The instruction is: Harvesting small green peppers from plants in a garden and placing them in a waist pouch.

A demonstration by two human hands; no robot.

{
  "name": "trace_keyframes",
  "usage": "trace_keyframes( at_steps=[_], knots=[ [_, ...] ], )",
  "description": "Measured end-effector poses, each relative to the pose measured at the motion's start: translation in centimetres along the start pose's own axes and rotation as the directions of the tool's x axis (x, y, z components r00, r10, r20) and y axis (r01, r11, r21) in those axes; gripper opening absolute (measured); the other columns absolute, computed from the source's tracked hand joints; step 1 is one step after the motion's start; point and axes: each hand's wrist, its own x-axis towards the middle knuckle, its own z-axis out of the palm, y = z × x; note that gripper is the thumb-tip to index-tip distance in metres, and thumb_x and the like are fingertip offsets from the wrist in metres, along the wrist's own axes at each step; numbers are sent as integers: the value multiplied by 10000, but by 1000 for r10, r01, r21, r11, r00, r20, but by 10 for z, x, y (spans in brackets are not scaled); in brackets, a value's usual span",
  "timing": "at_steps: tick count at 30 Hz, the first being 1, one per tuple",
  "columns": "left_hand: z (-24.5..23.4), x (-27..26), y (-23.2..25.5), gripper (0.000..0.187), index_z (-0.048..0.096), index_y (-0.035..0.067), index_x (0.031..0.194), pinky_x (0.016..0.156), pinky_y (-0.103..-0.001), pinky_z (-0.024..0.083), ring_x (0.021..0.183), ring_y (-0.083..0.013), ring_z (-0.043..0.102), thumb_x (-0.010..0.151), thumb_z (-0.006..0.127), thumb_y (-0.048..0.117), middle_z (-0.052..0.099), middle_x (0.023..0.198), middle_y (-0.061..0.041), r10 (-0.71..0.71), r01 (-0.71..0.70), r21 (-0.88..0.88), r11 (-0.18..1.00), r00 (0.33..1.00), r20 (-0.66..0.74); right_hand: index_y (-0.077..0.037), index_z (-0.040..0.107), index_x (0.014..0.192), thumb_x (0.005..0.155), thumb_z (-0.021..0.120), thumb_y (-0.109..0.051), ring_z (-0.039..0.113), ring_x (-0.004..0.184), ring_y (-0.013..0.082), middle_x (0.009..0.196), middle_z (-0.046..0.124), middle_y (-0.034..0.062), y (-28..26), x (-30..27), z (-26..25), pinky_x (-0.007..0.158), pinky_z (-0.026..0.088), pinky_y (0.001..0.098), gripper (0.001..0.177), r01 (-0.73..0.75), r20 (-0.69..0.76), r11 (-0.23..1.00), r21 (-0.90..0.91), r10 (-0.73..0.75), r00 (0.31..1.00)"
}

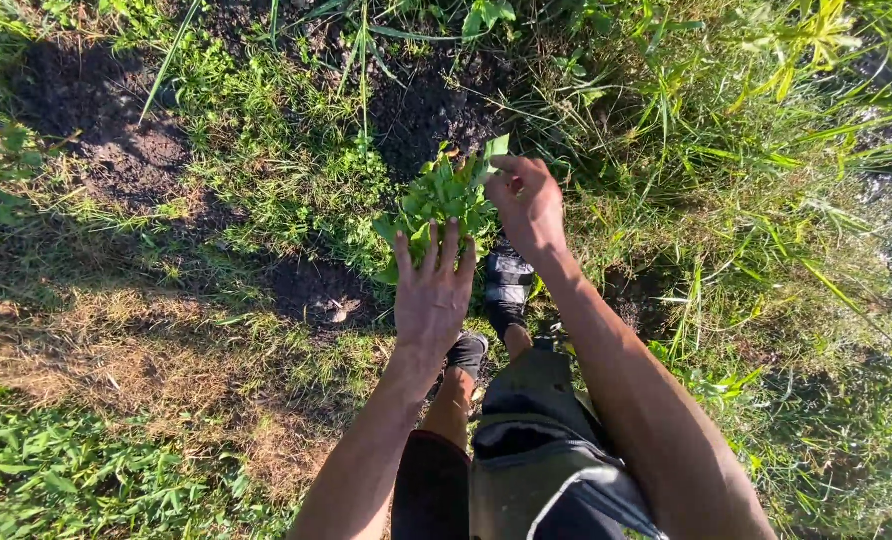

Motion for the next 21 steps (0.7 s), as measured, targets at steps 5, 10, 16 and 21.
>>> trace_keyframes(
  at_steps=[5, 10, 16, 21],
  knots=[
    [7, 0, 0, 463, 542, 154, 1429, 1184, -706, 175, 1449, -360, 405, 971, 578, 213, 412, 1585, -159, 9, -10, -1, 1000, 994, -105, -13, 764, 1061, 969, 719, -221, 616, 733, 120, 854, 700, 67, 6, 23, 25, 654, 493, 284, 232, 32, 275, 946, -323, 62, 959],
    [13, -1, -2, 433, 567, 146, 1406, 1192, -718, 176, 1461, -361, 397, 980, 571, 227, 413, 1597, -135, -33, 28, -58, 998, 997, -73, -22, 731, 1048, 994, 710, -199, 588, 723, 85, 866, 711, 30, 22, 24, 14, 624, 461, 257, 187, -120, 228, 989, 90, 97, 969],
    [21, -4, -4, 434, 574, 173, 1411, 1196, -706, 191, 1455, -359, 398, 980, 599, 218, 405, 1604, -124, -34, 33, -15, 999, 996, -87, -70, 711, 1061, 1029, 680, -174, 591, 731, 91, 899, 718, 27, -2, 1, -36, 634, 459, 256, 113, -168, 150, 801, 574, 98, 984],
    [46, -2, -20, 503, 569, 156, 1453, 1199, -691, 188, 1477, -370, 389, 962, 655, 226, 380, 1632, -143, -33, 24, -59, 998, 986, -165, -80, 697, 1075, 1027, 676, -136, 651, 833, 127, 1001, 740, 60, 18, -29, -73, 733, 535, 283, 77, -103, 105, 623, 775, 35, 994]
  ],
)
